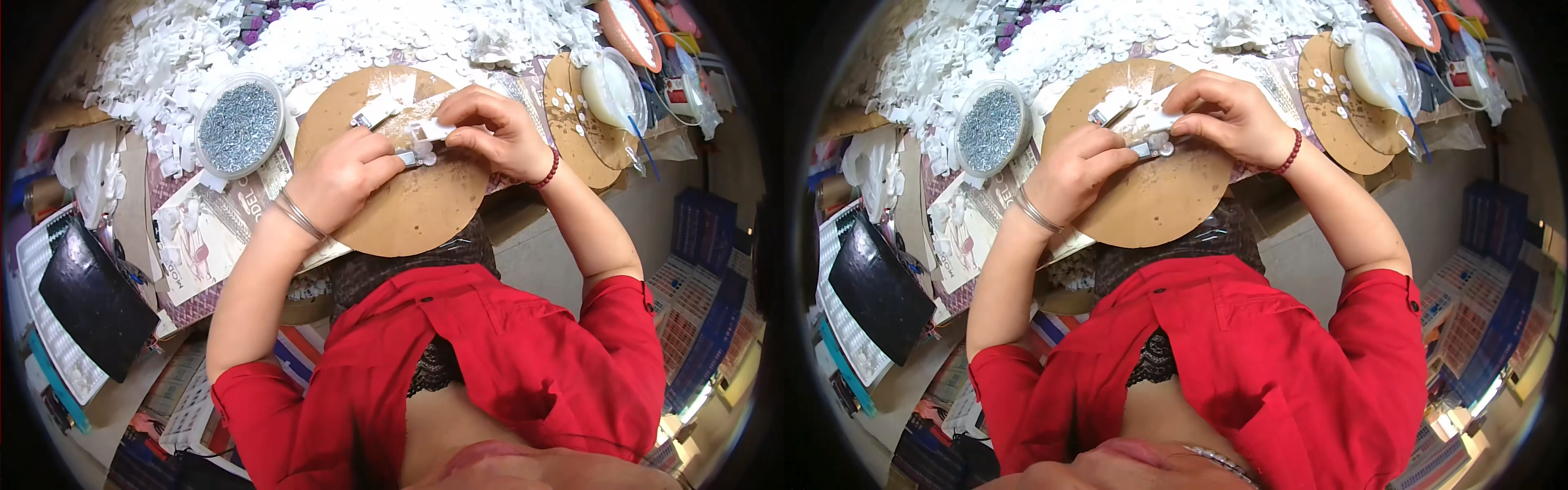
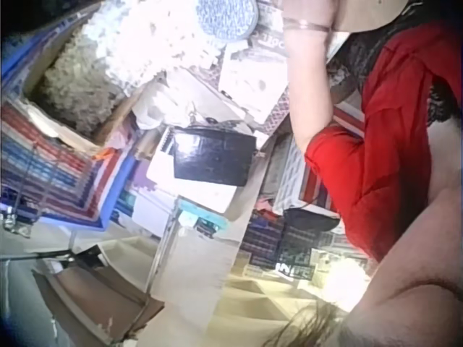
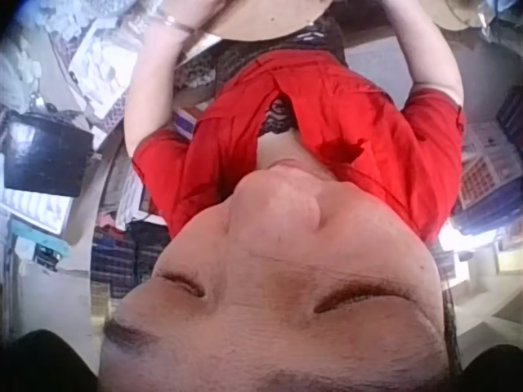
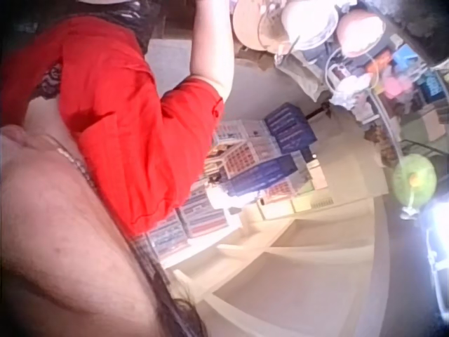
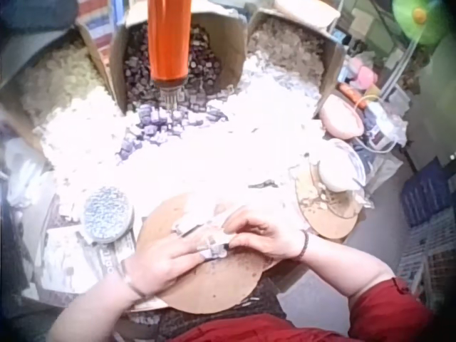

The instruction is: The person assembles small mechanism components by applying glue with a brush, fitting plastic parts and gears together by hand, and securing them with screws using an electric screwdriver.

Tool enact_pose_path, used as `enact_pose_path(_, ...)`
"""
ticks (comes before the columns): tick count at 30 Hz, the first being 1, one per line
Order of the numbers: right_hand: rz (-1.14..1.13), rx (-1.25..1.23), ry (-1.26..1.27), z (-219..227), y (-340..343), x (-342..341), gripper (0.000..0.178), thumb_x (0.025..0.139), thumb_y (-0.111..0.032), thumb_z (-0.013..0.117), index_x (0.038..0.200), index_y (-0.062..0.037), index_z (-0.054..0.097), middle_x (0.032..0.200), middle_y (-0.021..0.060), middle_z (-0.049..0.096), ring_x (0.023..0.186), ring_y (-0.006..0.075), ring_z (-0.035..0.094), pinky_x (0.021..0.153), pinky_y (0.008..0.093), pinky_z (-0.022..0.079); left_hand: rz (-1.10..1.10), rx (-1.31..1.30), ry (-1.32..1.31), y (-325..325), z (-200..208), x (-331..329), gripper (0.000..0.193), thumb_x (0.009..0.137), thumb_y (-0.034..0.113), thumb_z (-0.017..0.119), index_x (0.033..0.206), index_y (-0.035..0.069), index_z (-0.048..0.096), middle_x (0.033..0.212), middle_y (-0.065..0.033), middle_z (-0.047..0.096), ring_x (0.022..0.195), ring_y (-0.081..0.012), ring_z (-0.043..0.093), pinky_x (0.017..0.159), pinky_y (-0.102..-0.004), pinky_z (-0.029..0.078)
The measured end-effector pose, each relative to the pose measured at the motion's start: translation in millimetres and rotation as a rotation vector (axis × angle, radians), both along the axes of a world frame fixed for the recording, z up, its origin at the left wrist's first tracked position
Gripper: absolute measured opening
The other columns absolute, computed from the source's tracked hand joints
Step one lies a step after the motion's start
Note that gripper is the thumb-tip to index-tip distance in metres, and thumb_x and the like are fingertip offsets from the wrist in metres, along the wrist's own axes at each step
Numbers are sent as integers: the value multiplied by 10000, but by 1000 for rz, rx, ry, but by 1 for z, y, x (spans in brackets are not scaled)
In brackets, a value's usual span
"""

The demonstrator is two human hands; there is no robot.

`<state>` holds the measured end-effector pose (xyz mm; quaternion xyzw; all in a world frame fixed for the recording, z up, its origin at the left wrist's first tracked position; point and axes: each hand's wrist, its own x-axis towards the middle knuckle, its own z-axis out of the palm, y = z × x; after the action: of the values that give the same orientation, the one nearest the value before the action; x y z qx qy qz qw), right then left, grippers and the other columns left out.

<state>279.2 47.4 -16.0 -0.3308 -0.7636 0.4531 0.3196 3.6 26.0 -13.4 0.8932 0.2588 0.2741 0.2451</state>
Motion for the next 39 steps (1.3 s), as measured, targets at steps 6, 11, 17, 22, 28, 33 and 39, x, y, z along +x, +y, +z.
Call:
enact_pose_path(6, -50, -25, 16, 2, -2, 3, 180, 883, -65, 739, 1048, -25, 680, 1055, 56, 659, 954, 125, 647, 820, 282, 565, -139, 27, 109, 15, 9, 3, 200, 770, -39, 662, 956, 34, 658, 903, -100, 607, 869, -293, 616, 749, -371, 519)
enact_pose_path(11, 5, 346, -240, 17, -11, -1, 223, 837, -56, 757, 1042, -38, 671, 1047, 103, 667, 965, 248, 655, 822, 332, 543, 138, -245, -40, -2, 24, 2, 342, 770, 115, 804, 1043, 39, 612, 882, -83, 579, 721, -226, 578, 654, -338, 501)
enact_pose_path(17, 80, 516, -295, 13, -13, -26, 235, 795, -124, 758, 1008, -82, 668, 938, 85, 653, 905, 301, 644, 790, 385, 542, 240, -194, -57, -11, 7, 13, 433, 789, 186, 790, 1157, 32, 619, 939, -128, 607, 836, -318, 620, 728, -408, 516)
enact_pose_path(22, 14, 305, -296, 11, -19, -19, 247, 808, -120, 757, 1031, -64, 667, 959, 110, 651, 904, 299, 645, 798, 374, 539, 218, -108, -27, -12, 0, 24, 231, 791, 83, 763, 1005, 19, 702, 885, -117, 648, 795, -308, 631, 702, -383, 518)
enact_pose_path(28, -169, -181, -429, 15, -12, -27, 253, 831, -119, 786, 925, -15, 575, 907, 114, 581, 797, 200, 622, 728, 319, 524, 211, -77, 3, -12, 4, 32, 166, 797, 69, 736, 950, 34, 682, 881, -113, 628, 869, -320, 597, 773, -400, 499)
enact_pose_path(33, -111, -87, -229, 5, -23, -23, 156, 880, -78, 727, 966, -20, 611, 934, 110, 596, 804, 218, 640, 732, 331, 532, 319, -122, 74, -25, -2, 32, 198, 792, 61, 726, 970, 41, 644, 865, -134, 597, 858, -340, 574, 772, -435, 488)
enact_pose_path(39, -571, 164, -451, 10, -26, 36, 124, 905, -104, 691, 985, -10, 686, 898, 112, 672, 797, 224, 662, 710, 320, 534, 631, 32, 71, -41, 22, -8, 176, 850, 79, 719, 1013, 24, 680, 958, -144, 648, 933, -326, 607, 801, -416, 493)
